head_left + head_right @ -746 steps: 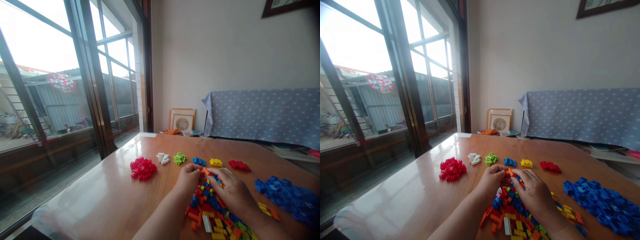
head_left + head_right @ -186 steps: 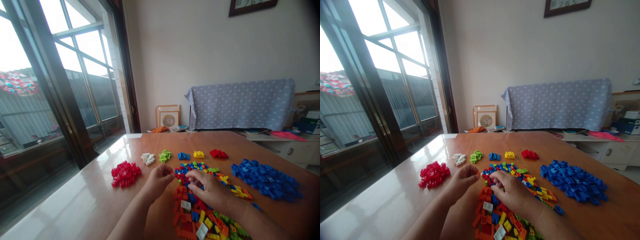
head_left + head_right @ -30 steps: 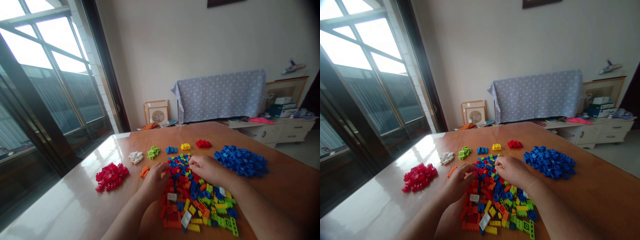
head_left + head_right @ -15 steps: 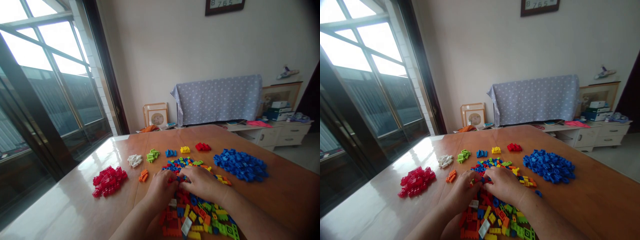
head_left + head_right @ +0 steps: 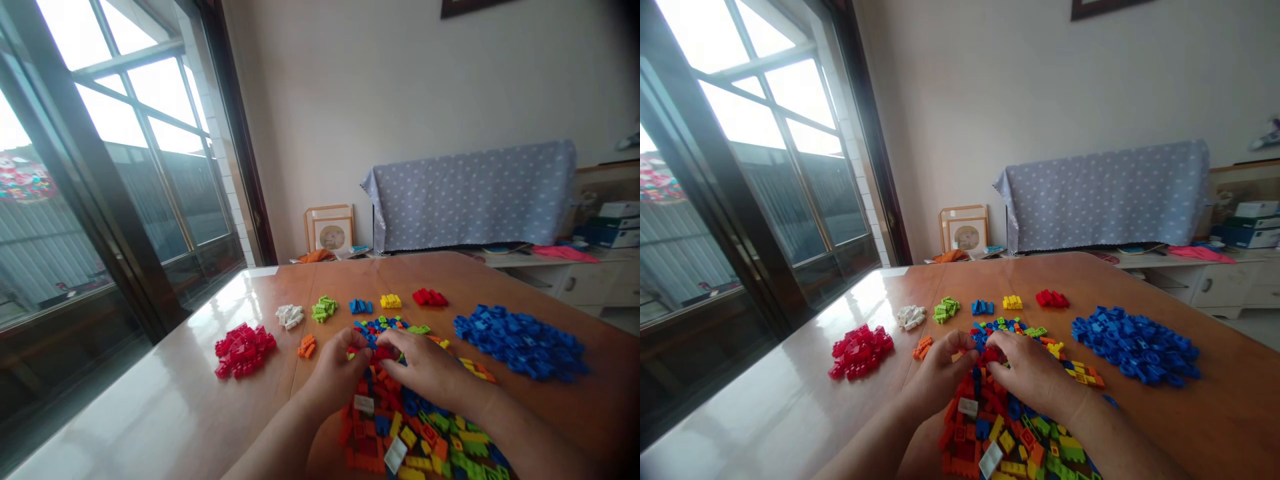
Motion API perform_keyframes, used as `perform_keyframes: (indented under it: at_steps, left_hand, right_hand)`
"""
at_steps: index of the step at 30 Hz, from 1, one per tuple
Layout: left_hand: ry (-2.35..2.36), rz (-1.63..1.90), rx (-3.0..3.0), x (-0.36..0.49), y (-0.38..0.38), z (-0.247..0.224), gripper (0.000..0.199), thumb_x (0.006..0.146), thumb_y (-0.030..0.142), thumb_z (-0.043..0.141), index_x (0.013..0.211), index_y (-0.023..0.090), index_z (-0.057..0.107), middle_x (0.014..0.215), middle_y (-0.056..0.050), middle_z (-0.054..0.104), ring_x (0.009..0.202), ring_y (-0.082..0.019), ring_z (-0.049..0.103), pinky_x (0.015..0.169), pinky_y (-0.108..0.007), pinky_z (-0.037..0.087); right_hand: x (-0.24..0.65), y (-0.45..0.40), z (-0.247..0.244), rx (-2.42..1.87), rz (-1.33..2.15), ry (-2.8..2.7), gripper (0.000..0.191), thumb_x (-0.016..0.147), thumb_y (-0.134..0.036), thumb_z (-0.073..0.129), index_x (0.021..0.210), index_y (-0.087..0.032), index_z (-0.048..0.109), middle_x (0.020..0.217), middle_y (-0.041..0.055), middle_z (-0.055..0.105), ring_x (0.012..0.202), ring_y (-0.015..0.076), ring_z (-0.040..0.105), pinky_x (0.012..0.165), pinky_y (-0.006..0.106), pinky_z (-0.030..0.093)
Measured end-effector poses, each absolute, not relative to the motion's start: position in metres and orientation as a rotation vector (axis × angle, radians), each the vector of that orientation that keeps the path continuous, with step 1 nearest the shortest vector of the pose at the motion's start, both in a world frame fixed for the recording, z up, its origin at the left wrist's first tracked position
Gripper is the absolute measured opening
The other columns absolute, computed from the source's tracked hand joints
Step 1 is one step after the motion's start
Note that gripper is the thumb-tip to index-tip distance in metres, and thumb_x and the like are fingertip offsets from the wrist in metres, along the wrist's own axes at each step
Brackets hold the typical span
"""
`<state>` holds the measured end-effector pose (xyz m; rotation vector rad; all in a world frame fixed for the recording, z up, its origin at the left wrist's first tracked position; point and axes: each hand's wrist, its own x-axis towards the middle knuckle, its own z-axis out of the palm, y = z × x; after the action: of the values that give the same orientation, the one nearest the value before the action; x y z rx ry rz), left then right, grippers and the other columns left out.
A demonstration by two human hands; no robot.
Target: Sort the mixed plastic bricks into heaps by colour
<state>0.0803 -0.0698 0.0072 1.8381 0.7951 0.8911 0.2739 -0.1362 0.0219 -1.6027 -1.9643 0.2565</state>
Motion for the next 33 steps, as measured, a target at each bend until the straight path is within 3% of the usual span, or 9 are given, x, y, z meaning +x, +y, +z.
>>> perform_keyframes:
  at_steps: [5, 14, 21, 25, 33]
  left_hand:
    - [0.664, 0.863, 1.527, 0.079, -0.064, 0.005, 0.033, 0.083, 0.049, 0.072, 0.088, 0.017, 0.062, 0.080, -0.001, 0.063, 0.073, -0.013, 0.055, 0.070, -0.025, 0.044]
    - [0.826, 0.931, 1.431, 0.072, -0.067, 0.021, 0.046, 0.079, 0.051, 0.073, 0.111, 0.018, 0.069, 0.102, -0.007, 0.072, 0.089, -0.019, 0.063, 0.082, -0.031, 0.047]
    - [0.802, 0.900, 1.450, 0.069, -0.068, 0.024, 0.050, 0.079, 0.053, 0.074, 0.111, 0.016, 0.069, 0.100, -0.008, 0.072, 0.087, -0.019, 0.065, 0.081, -0.030, 0.047]
    - [0.638, 0.822, 1.407, 0.078, -0.071, 0.017, 0.058, 0.076, 0.056, 0.078, 0.116, 0.015, 0.066, 0.099, -0.009, 0.072, 0.087, -0.019, 0.065, 0.081, -0.031, 0.049]
    - [0.565, 0.780, 1.342, 0.085, -0.077, 0.016, 0.061, 0.077, 0.052, 0.080, 0.122, 0.016, 0.061, 0.099, -0.010, 0.073, 0.092, -0.022, 0.068, 0.084, -0.034, 0.052]
  right_hand:
    - [0.277, -0.136, 0.024, -1.574, 0.238, -1.956, 0.016, 0.085, -0.020, 0.060, 0.097, -0.024, 0.068, 0.098, 0.0027, 0.073, 0.090, 0.0200, 0.066, 0.082, 0.029, 0.047]
    - [0.280, -0.135, 0.022, -1.642, 0.202, -1.954, 0.030, 0.085, -0.020, 0.056, 0.112, -0.025, 0.068, 0.103, 0.0044, 0.073, 0.096, 0.0226, 0.066, 0.081, 0.031, 0.047]
    - [0.280, -0.137, 0.023, -1.661, 0.215, -2.006, 0.022, 0.087, -0.029, 0.062, 0.106, -0.025, 0.072, 0.109, 0.0061, 0.073, 0.103, 0.0248, 0.065, 0.092, 0.035, 0.048]
    - [0.274, -0.140, 0.029, -1.590, 0.247, -1.933, 0.037, 0.087, -0.034, 0.067, 0.123, -0.026, 0.067, 0.120, 0.0067, 0.070, 0.108, 0.0242, 0.065, 0.093, 0.033, 0.049]
    - [0.270, -0.139, 0.031, -1.512, 0.242, -1.947, 0.022, 0.088, -0.031, 0.067, 0.109, -0.025, 0.072, 0.099, 0.0030, 0.073, 0.088, 0.0189, 0.066, 0.080, 0.028, 0.049]
